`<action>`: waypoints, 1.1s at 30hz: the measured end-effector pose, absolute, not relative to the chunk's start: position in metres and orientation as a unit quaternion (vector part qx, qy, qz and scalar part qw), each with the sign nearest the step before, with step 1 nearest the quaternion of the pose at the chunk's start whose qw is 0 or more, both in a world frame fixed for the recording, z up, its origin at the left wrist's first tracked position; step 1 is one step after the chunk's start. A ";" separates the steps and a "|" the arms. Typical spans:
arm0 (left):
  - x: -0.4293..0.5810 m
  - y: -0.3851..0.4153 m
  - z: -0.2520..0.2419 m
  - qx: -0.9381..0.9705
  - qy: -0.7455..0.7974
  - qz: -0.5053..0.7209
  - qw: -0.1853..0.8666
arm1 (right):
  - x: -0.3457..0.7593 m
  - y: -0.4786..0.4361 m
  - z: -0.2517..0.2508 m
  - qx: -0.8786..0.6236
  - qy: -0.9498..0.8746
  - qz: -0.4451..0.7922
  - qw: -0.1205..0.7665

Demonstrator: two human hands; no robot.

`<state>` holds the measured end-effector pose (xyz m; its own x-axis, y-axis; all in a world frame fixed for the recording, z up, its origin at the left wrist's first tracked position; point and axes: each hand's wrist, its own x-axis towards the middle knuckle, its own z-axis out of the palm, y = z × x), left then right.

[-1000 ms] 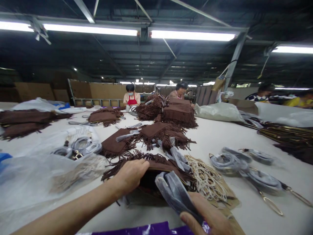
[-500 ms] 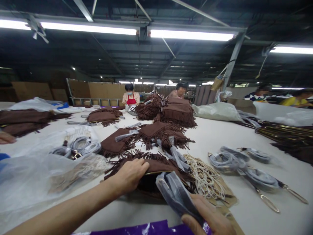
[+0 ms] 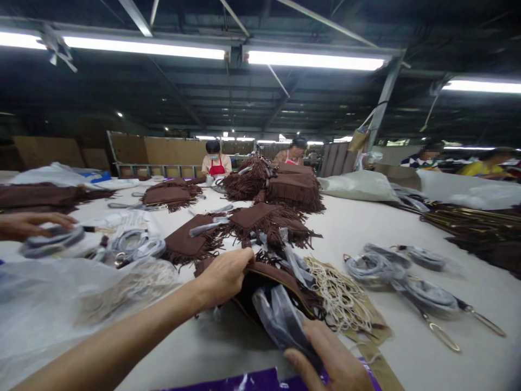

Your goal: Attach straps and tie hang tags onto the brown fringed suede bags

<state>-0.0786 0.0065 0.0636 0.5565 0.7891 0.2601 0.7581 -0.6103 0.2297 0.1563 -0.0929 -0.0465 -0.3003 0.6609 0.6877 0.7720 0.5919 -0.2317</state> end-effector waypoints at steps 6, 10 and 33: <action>-0.068 -0.007 0.060 0.871 0.406 0.197 0.191 | 0.104 -0.067 -0.055 -0.490 -0.786 -0.009 0.377; -0.069 -0.007 0.058 0.857 0.415 0.214 0.219 | 0.087 -0.042 -0.062 -0.444 -0.787 0.105 0.415; -0.136 -0.055 0.059 0.829 0.543 0.023 0.133 | 0.086 -0.055 -0.045 -0.472 -0.813 0.111 0.322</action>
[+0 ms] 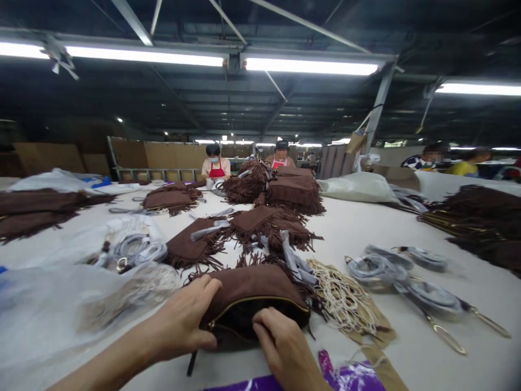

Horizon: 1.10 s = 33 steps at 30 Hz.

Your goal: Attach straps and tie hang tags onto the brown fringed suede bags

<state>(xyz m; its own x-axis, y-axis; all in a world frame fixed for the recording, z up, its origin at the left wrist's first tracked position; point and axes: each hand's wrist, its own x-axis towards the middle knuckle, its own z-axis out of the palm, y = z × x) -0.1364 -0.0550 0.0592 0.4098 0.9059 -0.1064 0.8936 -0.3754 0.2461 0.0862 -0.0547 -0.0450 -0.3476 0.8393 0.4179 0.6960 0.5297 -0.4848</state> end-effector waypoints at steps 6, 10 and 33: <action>-0.151 -0.077 0.036 0.789 0.600 -0.112 0.068 | 0.079 -0.065 -0.062 -0.460 -0.840 0.059 0.283; -0.145 -0.068 0.024 0.786 0.606 -0.121 0.014 | 0.059 -0.047 -0.041 -0.507 -0.828 0.067 0.231; -0.145 -0.075 0.043 0.783 0.618 0.023 0.070 | 0.018 -0.051 -0.051 -0.410 -0.813 0.051 0.411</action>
<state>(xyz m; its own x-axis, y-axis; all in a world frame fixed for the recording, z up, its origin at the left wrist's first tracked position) -0.1452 -0.0754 0.0433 0.2354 0.9705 -0.0516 0.9641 -0.2265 0.1383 0.0178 -0.0510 -0.0513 -0.3259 0.7084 0.6261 0.6243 0.6586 -0.4201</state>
